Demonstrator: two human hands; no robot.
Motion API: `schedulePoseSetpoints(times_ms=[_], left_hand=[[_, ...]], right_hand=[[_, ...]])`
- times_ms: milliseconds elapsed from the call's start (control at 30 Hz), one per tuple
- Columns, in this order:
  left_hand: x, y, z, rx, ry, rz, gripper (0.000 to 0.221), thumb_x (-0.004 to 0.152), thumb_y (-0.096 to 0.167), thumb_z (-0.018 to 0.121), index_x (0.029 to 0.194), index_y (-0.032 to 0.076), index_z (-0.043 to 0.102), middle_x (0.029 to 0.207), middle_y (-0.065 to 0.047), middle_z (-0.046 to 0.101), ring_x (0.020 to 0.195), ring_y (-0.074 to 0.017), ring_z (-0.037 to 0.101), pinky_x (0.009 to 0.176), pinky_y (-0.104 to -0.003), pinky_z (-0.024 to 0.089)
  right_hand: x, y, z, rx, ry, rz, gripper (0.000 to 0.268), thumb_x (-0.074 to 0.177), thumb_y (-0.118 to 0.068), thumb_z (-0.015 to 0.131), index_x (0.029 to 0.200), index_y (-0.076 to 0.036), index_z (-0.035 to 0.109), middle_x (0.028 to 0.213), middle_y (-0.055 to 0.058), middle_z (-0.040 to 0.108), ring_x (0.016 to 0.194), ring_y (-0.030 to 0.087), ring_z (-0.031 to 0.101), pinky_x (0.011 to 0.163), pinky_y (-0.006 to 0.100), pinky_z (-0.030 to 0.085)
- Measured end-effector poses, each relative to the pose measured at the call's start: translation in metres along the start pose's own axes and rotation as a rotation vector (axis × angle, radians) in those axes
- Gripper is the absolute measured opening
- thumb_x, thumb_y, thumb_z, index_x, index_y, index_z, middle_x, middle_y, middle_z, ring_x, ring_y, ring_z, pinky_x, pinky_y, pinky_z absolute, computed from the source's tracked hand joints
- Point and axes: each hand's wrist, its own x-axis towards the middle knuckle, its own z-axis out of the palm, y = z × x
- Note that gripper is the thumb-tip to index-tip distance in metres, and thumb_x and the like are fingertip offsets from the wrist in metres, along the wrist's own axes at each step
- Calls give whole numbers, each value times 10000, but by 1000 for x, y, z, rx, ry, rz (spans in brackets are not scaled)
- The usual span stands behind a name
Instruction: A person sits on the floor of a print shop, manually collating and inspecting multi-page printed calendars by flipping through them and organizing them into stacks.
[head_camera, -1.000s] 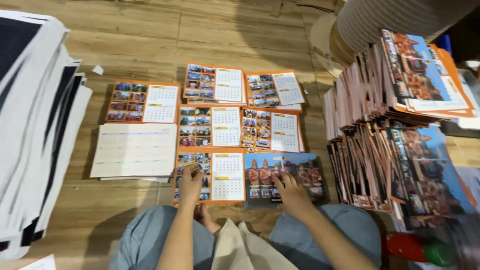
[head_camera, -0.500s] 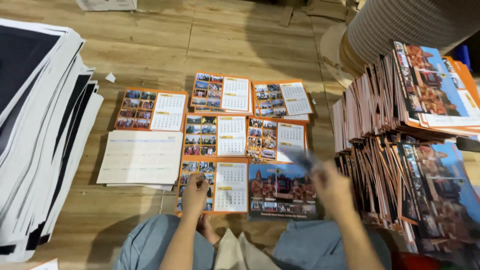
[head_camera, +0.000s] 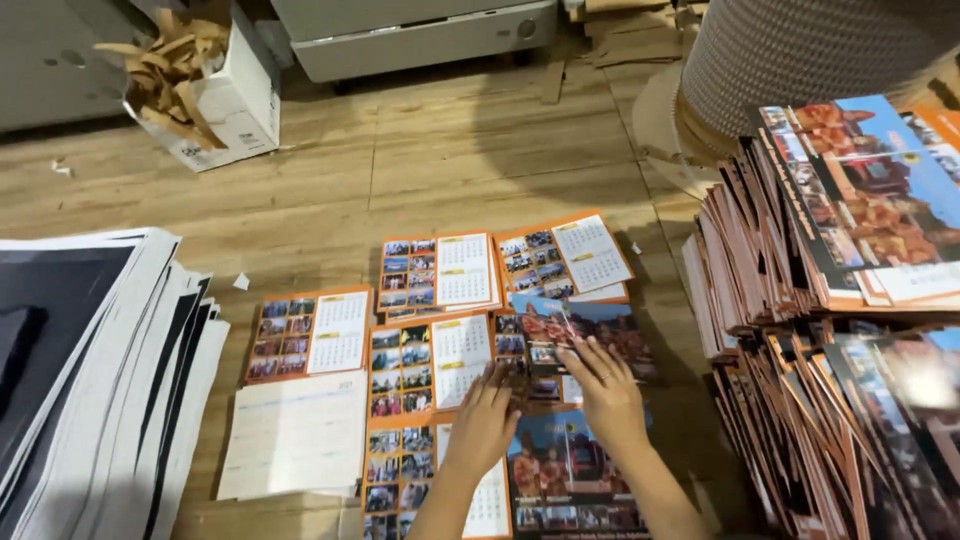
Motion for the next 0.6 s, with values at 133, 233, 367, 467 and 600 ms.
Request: schedulePoseSetpoints(times_ms=[133, 233, 367, 467, 600], left_hand=[[26, -10, 13, 86, -205, 1, 577, 872, 285, 601, 1343, 25, 390, 1475, -148, 249, 1375, -300, 183, 1131, -432, 165], [27, -16, 10, 169, -190, 138, 500, 796, 330, 715, 1189, 56, 573, 1152, -112, 604, 1072, -297, 554, 863, -428, 490], [28, -16, -5, 276, -198, 268, 385, 817, 319, 692, 1081, 50, 615, 1072, -99, 651, 789, -258, 662, 523, -403, 564], [48, -18, 1, 233, -159, 495, 208, 773, 108, 557, 978, 107, 589, 872, -69, 632, 608, -290, 641, 449, -414, 500], [43, -10, -5, 154, -232, 392, 57, 784, 71, 586, 833, 102, 586, 801, -62, 601, 730, -259, 582, 669, -387, 474]], right_hand=[[-2, 6, 10, 139, -173, 150, 439, 879, -83, 546, 1287, -243, 536, 1267, 70, 586, 1230, 258, 509, 964, 480, 439], [9, 6, 6, 147, -501, 338, 472, 846, -147, 551, 1299, -269, 500, 1220, -32, 610, 945, 211, 656, 605, 402, 598], [-8, 9, 30, 215, -520, 352, 295, 851, -215, 587, 1131, -136, 639, 1159, 32, 645, 988, 231, 653, 712, 438, 579], [-9, 23, 31, 281, -522, 348, 284, 709, -78, 558, 906, -221, 704, 973, 66, 708, 836, 276, 685, 731, 386, 513], [-2, 5, 18, 358, -461, 310, 152, 863, -245, 588, 948, -149, 669, 1221, 111, 588, 1020, 350, 577, 709, 485, 507]])
